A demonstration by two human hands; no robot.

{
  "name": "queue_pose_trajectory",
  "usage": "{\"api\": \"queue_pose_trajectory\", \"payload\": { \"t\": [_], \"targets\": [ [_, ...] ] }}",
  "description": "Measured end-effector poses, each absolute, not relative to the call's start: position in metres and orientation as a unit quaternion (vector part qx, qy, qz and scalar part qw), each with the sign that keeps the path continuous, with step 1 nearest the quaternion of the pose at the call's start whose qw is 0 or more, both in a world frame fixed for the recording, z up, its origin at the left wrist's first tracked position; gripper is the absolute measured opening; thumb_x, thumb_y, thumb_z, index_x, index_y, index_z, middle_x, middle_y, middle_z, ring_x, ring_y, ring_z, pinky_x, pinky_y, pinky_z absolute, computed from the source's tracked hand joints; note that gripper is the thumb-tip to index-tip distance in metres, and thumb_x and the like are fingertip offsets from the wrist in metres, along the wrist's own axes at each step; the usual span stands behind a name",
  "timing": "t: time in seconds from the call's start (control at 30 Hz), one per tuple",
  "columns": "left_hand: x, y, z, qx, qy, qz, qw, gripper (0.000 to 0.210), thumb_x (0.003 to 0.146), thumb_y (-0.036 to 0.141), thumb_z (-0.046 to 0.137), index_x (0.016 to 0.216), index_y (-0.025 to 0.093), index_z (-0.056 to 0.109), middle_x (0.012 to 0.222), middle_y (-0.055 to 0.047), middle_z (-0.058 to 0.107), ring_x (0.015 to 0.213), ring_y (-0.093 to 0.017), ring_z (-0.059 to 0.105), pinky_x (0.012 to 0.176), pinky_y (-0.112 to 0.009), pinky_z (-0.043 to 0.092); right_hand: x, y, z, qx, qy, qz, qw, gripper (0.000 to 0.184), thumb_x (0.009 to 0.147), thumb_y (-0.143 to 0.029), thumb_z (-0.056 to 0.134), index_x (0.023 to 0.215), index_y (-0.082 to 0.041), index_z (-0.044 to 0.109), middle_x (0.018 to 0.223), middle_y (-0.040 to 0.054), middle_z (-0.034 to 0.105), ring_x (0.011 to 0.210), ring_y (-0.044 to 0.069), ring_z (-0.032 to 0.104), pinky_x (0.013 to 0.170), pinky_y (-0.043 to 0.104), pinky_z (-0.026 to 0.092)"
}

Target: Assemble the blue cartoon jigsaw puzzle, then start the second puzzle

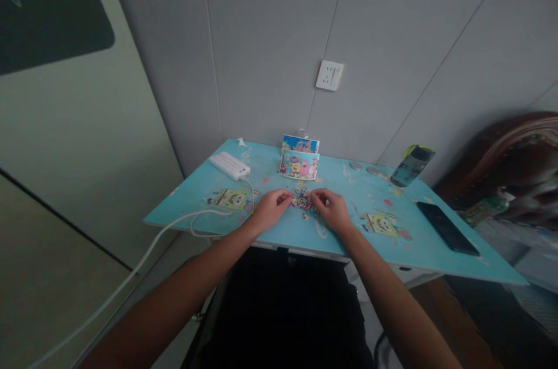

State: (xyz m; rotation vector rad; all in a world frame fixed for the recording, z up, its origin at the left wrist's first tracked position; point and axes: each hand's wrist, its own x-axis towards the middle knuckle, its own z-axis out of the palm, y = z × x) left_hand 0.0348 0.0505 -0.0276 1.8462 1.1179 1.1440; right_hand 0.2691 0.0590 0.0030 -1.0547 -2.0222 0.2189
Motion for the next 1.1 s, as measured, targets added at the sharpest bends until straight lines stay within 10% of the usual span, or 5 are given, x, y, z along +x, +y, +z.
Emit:
{"api": "queue_pose_trajectory", "payload": {
  "t": [1.1],
  "targets": [
    [0.039, 0.043, -0.017, 0.596, 0.372, 0.481, 0.525, 0.034, 0.098, 0.039, 0.062, 0.123, 0.015, 0.061, 0.120, -0.009, 0.064, 0.101, -0.021, 0.066, 0.087, -0.042, 0.058, 0.269, 0.057, -0.005, -0.190, -0.911, -0.199, 0.306, 0.034, 0.098, -0.017, 0.060, 0.132, -0.016, 0.064, 0.127, 0.0157, 0.071, 0.099, 0.026, 0.075, 0.077, 0.035, 0.063]
  ]
}}
